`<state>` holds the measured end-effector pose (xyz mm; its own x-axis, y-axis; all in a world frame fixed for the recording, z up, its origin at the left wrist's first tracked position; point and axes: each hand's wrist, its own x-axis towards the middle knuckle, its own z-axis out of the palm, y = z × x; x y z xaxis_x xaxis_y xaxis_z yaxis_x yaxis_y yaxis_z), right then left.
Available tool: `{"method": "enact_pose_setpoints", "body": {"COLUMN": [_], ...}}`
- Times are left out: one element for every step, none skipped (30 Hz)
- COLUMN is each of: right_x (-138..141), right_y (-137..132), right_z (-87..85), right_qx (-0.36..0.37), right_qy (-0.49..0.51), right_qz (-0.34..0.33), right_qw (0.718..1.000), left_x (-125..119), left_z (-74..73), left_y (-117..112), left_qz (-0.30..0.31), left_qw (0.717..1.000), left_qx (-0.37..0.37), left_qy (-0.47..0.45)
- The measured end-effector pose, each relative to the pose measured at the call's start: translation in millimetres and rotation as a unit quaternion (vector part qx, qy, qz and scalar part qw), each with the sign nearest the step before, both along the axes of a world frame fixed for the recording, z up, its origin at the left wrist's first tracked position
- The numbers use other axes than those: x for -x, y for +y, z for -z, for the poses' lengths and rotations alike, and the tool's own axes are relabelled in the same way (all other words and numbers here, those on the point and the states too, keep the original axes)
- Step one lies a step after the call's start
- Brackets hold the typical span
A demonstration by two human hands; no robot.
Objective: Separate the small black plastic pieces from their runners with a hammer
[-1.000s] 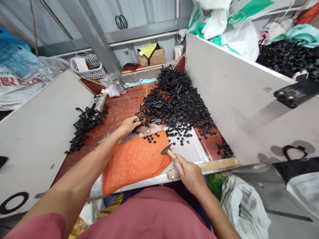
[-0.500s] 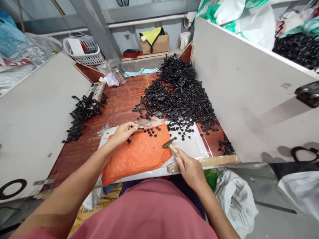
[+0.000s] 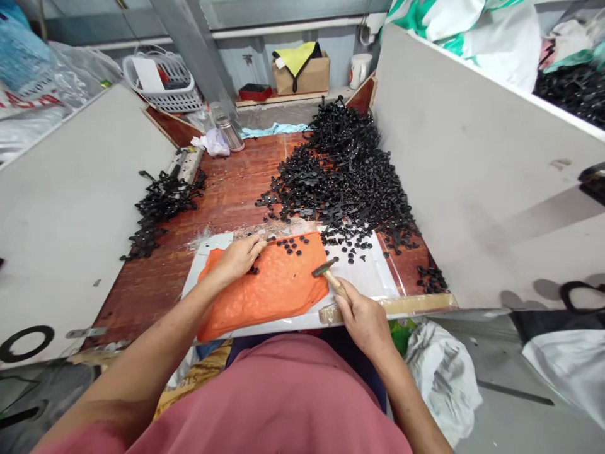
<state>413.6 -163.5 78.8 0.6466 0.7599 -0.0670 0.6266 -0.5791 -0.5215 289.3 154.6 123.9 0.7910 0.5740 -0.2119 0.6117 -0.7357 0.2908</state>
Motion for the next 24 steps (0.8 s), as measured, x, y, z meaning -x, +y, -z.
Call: {"method": "enact_pose_setpoints", "body": {"right_x": [-0.2, -0.5, -0.8, -1.1, -1.4, -1.6, -1.6, -1.5, -1.4, -1.1, -0.9, -0.7, -0.6, -0.7, -1.1, -1.7, -2.5, -3.4, -4.6, -5.8, -7.2, -8.7, -10.3, -12.0], "right_y": [-0.3, -0.7, -1.0, -1.3, -1.5, -1.6, -1.5, -1.4, -1.1, -0.9, -0.6, -0.3, -0.1, 0.1, 0.2, 0.4, 0.8, 1.7, 3.5, 6.5, 10.9, 17.1, 25.1, 34.7], "right_z": [0.9, 1.8, 2.6, 3.1, 3.4, 3.5, 3.5, 3.3, 3.1, 2.8, 2.5, 2.1, 1.4, 0.4, -1.0, -3.1, -5.9, -9.5, -13.8, -18.9, -24.5, -30.4, -36.2, -41.8], "right_qx": [0.000, -0.001, -0.002, -0.003, -0.004, -0.003, -0.002, 0.001, 0.004, 0.007, 0.010, 0.011, 0.011, 0.010, 0.008, 0.005, 0.002, -0.003, -0.009, -0.018, -0.030, -0.042, -0.052, -0.057], "right_qy": [0.001, 0.001, -0.001, -0.002, -0.004, -0.005, -0.006, -0.005, -0.003, 0.000, 0.005, 0.009, 0.014, 0.019, 0.026, 0.035, 0.045, 0.056, 0.066, 0.073, 0.074, 0.071, 0.063, 0.051], "right_qz": [0.001, 0.001, 0.000, -0.001, -0.002, -0.002, -0.002, -0.001, -0.001, -0.001, -0.002, -0.001, 0.001, 0.002, 0.002, 0.001, 0.000, -0.001, 0.000, 0.001, 0.001, 0.000, -0.006, -0.017], "right_qw": [1.000, 1.000, 1.000, 1.000, 1.000, 1.000, 1.000, 1.000, 1.000, 1.000, 1.000, 1.000, 1.000, 1.000, 1.000, 0.999, 0.999, 0.998, 0.998, 0.997, 0.997, 0.997, 0.997, 0.997], "left_x": [-1.8, -3.3, -4.3, -4.9, -5.4, -5.6, -5.9, -6.1, -6.3, -6.5, -6.7, -6.9, -7.1, -7.3, -7.4, -7.6, -7.6, -7.7, -7.6, -7.5, -7.4, -7.2, -7.0, -6.9], "left_z": [1.4, 2.7, 3.9, 4.8, 5.4, 5.8, 6.1, 6.2, 6.2, 6.2, 6.1, 6.0, 5.8, 5.7, 5.4, 5.2, 5.0, 4.8, 4.7, 4.7, 4.7, 4.8, 5.1, 5.5], "left_y": [-0.1, -0.1, -0.2, -0.3, -0.5, -0.6, -0.7, -0.7, -0.8, -0.8, -0.8, -0.9, -1.0, -1.2, -1.6, -2.1, -2.7, -3.4, -4.2, -5.1, -6.0, -6.8, -7.4, -7.9], "left_qz": [-0.001, 0.000, 0.002, 0.002, 0.002, 0.001, 0.000, 0.000, 0.003, 0.006, 0.008, 0.010, 0.011, 0.011, 0.010, 0.007, 0.003, 0.000, -0.001, -0.001, -0.001, 0.000, 0.001, 0.001], "left_qw": [1.000, 1.000, 1.000, 1.000, 1.000, 1.000, 1.000, 1.000, 1.000, 1.000, 1.000, 1.000, 1.000, 1.000, 1.000, 0.999, 0.999, 0.999, 0.999, 0.999, 0.998, 0.998, 0.998, 0.997], "left_qx": [0.003, 0.006, 0.008, 0.010, 0.011, 0.010, 0.007, 0.002, -0.003, -0.009, -0.013, -0.016, -0.018, -0.020, -0.022, -0.026, -0.030, -0.035, -0.041, -0.047, -0.054, -0.060, -0.066, -0.072], "left_qy": [0.000, 0.001, 0.001, 0.000, 0.001, 0.003, 0.006, 0.009, 0.012, 0.015, 0.017, 0.018, 0.018, 0.018, 0.018, 0.018, 0.019, 0.020, 0.021, 0.022, 0.022, 0.022, 0.021, 0.022]}}
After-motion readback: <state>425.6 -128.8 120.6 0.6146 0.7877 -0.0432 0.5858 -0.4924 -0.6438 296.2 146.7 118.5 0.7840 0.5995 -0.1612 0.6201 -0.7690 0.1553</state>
